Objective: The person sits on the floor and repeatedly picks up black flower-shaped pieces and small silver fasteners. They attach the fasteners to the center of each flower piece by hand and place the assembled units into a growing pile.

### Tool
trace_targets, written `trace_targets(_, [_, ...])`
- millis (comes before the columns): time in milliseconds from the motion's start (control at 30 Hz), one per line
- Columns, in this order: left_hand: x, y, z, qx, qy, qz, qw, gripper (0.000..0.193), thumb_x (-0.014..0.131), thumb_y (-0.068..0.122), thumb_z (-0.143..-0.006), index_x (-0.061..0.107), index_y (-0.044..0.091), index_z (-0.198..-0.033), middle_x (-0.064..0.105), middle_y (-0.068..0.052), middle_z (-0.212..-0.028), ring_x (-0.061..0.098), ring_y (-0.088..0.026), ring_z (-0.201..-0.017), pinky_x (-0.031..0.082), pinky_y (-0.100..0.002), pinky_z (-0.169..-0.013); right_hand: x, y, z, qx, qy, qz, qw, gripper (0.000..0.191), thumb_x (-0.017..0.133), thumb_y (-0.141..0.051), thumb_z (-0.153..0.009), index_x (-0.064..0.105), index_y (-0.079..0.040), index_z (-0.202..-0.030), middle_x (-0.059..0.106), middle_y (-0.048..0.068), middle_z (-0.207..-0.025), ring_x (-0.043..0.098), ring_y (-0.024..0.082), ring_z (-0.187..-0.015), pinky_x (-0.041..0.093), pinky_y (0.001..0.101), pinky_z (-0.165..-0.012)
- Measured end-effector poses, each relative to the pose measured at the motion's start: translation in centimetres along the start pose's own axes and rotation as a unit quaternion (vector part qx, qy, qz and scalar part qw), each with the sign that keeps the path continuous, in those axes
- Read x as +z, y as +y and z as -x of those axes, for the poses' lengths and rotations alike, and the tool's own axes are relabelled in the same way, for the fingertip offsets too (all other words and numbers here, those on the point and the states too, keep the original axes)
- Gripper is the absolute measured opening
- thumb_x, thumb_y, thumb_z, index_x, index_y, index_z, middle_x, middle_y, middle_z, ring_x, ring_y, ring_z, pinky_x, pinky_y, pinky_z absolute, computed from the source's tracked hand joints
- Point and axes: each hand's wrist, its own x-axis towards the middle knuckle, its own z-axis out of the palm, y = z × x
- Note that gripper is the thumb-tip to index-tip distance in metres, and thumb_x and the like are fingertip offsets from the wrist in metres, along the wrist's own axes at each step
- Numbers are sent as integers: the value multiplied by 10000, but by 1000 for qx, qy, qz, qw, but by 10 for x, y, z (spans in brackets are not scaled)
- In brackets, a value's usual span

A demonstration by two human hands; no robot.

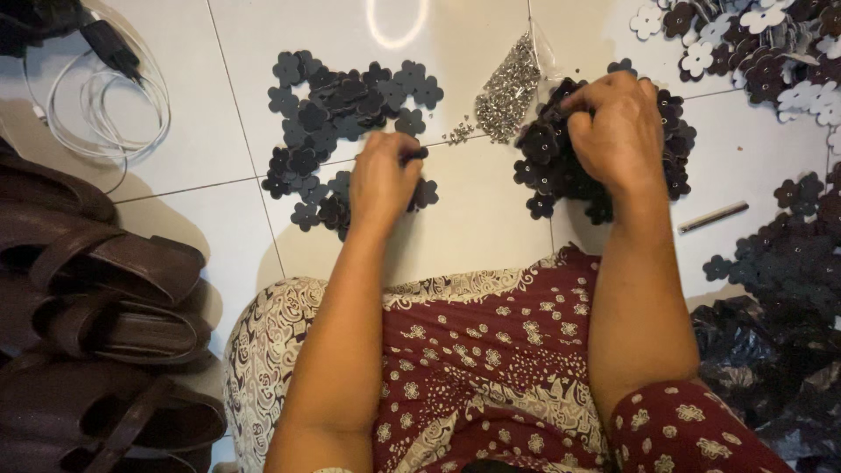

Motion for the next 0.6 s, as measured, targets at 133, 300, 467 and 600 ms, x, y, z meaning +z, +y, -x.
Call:
trace_targets(133, [4, 0, 7, 52, -27, -82, 995, 291, 852, 124, -708, 729, 129, -971, 667, -97, -1053, 660, -330, -1000, 523, -443, -869, 30, -30, 2, -63, 20, -142, 988, 126, 764, -77, -915, 771, -74, -1041, 718, 133, -1037, 677, 285, -983, 531, 421, -919])
trace_targets(300, [3, 3, 11, 64, -49, -97, 992, 391, 889, 108, -627, 678, 92, -956, 643, -127, -1041, 646, -355, -954, 511, -473, -833, 69, -64, 7, -118, -22, -121, 985, 119, 797, -125, -848, 778, -85, -958, 729, 121, -955, 689, 319, -928, 545, 433, -827])
trace_targets(467, [5, 2, 11, 49, -77, -112, 990, 294, 874, 135, -696, 708, 126, -938, 685, -109, -989, 669, -349, -967, 523, -470, -838, 83, -69, 7, -64, -36, -105, 992, 106, 797, -168, -833, 779, -87, -898, 716, 118, -929, 683, 332, -895, 540, 438, -784])
trace_targets(600, [5, 0, 10, 32, -80, -100, 991, 289, 862, 137, -715, 703, 119, -957, 711, -106, -979, 675, -354, -964, 520, -478, -829, 88, -70, 9, -102, 12, -109, 989, 117, 818, -173, -837, 766, -79, -884, 702, 118, -920, 677, 326, -885, 545, 435, -777])
